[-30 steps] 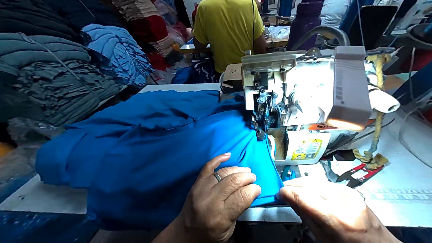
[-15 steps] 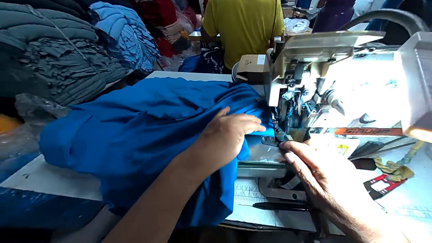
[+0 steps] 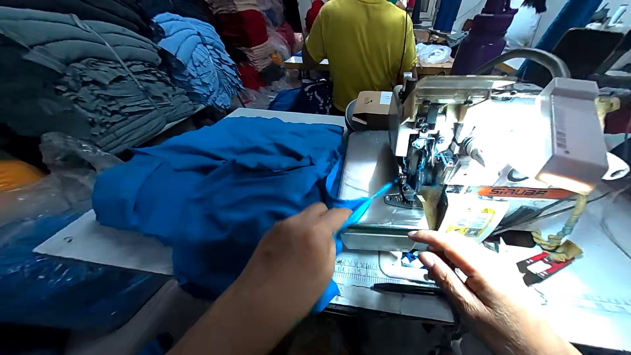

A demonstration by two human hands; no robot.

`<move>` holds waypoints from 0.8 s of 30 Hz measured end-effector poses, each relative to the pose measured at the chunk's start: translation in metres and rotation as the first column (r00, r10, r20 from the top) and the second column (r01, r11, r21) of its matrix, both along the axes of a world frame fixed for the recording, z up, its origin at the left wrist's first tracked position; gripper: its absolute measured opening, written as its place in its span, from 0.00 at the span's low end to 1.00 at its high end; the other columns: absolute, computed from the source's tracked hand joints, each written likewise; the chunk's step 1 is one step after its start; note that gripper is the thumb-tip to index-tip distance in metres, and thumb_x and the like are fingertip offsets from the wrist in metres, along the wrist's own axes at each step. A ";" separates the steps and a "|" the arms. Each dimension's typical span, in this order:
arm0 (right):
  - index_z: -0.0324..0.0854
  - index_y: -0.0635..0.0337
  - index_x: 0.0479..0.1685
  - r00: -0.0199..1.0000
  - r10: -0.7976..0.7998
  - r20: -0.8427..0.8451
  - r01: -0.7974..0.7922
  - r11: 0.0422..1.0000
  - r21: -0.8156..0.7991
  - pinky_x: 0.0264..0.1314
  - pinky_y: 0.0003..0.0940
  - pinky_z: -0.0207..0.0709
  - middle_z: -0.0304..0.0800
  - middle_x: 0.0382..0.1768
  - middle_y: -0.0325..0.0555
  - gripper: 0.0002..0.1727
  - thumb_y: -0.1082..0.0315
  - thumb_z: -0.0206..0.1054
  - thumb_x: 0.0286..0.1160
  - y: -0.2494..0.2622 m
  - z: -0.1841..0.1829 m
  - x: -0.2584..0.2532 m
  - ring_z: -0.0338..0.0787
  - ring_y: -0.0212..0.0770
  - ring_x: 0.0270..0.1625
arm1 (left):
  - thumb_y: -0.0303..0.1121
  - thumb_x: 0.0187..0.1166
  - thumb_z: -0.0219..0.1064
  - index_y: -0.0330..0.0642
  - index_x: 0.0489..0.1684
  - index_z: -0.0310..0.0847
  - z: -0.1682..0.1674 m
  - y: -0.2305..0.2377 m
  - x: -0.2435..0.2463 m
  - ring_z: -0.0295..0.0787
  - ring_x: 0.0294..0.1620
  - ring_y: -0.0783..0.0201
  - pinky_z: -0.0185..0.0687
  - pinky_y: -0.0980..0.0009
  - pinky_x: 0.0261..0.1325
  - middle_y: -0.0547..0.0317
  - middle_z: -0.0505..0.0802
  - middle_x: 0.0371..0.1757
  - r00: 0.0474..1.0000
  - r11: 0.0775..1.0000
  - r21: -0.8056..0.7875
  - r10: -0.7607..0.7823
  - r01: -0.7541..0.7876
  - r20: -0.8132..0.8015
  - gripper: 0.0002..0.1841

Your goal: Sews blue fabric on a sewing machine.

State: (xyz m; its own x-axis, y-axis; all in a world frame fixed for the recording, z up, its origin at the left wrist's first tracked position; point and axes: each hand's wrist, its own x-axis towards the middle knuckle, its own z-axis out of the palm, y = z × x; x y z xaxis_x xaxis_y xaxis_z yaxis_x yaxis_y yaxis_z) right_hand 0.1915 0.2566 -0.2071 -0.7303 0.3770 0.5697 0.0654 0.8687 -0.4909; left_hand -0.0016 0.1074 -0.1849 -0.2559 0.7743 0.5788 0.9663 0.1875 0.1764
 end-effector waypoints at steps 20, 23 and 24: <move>0.81 0.72 0.59 0.995 -0.007 -0.100 -0.028 0.937 -0.347 0.49 0.16 0.85 0.94 0.42 0.45 0.16 0.71 0.66 0.77 -0.008 -0.015 0.018 0.91 0.21 0.42 | 0.33 0.89 0.55 0.44 0.59 0.89 -0.036 0.026 0.041 0.93 0.58 0.67 0.84 0.77 0.58 0.55 0.95 0.59 0.872 0.862 0.164 -0.490 0.480 0.019 0.15; 0.85 0.75 0.50 0.992 0.128 0.001 -0.119 0.923 -0.365 0.48 0.22 0.83 0.93 0.42 0.57 0.10 0.78 0.63 0.78 -0.028 0.001 0.028 0.90 0.31 0.39 | 0.33 0.86 0.58 0.47 0.49 0.92 -0.030 0.014 0.028 0.91 0.33 0.63 0.82 0.72 0.32 0.59 0.96 0.42 0.875 0.883 0.004 -0.464 0.469 -0.138 0.13; 0.86 0.75 0.48 0.987 0.157 0.020 -0.140 0.926 -0.351 0.47 0.24 0.83 0.93 0.41 0.59 0.09 0.78 0.62 0.79 -0.034 0.004 0.031 0.91 0.34 0.38 | 0.34 0.85 0.58 0.49 0.46 0.92 -0.026 0.009 0.023 0.89 0.29 0.63 0.80 0.71 0.28 0.61 0.94 0.36 0.875 0.891 -0.035 -0.451 0.452 -0.176 0.13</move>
